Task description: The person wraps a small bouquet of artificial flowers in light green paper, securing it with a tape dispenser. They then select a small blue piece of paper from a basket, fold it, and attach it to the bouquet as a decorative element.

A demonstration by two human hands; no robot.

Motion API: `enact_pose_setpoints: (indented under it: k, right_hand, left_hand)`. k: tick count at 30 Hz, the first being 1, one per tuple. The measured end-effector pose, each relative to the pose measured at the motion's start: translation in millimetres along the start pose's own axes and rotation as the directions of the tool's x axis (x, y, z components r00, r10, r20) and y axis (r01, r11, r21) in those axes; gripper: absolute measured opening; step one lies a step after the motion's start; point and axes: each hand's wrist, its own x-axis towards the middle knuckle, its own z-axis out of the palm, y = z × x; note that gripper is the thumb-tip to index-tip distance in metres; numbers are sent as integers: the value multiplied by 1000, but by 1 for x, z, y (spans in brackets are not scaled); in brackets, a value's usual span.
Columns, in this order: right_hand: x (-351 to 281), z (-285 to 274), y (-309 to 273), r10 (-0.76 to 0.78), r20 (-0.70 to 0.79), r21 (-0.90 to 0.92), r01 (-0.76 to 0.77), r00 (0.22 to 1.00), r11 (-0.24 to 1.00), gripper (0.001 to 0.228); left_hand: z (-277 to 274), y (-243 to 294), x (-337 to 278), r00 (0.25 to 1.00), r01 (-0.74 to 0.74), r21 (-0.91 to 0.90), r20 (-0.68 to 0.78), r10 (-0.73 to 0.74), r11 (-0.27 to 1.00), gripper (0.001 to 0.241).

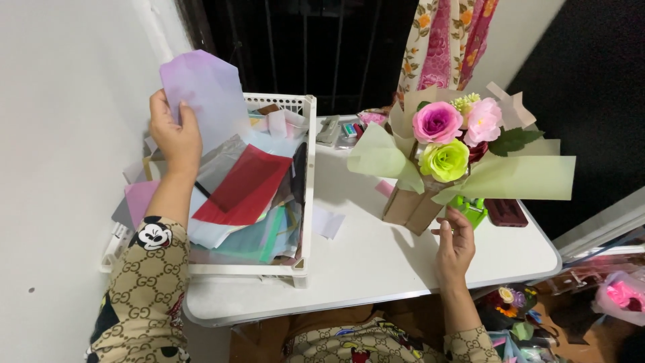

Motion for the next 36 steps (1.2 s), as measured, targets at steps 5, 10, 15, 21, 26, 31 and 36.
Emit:
enact_pose_setpoints:
  k: [5, 10, 15, 21, 26, 31, 36]
  right_hand:
    - [-1, 0, -5, 7, 9, -3, -7, 1000, 1000, 23]
    - [2, 2, -9, 16, 26, -4, -16, 1000, 1000, 23]
    - [1, 1, -10, 31, 11, -6, -30, 999, 1000, 23]
    - [0, 2, -11, 42, 6, -13, -42, 999, 999, 21]
    - [-2, 1, -11, 59, -2, 18, -59, 998, 998, 21]
    - [-1, 0, -9, 59, -19, 37, -58, 998, 998, 21]
    - [-2, -1, -7, 66, -6, 30, -66, 998, 997, 20]
  left_hand:
    - [1, 6, 1, 1000, -18, 26, 7, 18, 999, 15]
    - [3, 1, 0, 1000, -11, 24, 9, 11, 1000, 13]
    - [4, 11, 2, 1000, -2, 44, 14, 2, 999, 8]
    - [6, 8, 0, 1000, 3, 45, 28, -4, 999, 10]
    - [4, 5, -2, 999, -5, 57, 39, 2, 998, 11]
    - [4, 1, -3, 999, -8, 52, 36, 6, 999, 11]
    - [6, -4, -7, 999, -4, 62, 54, 1, 998, 10]
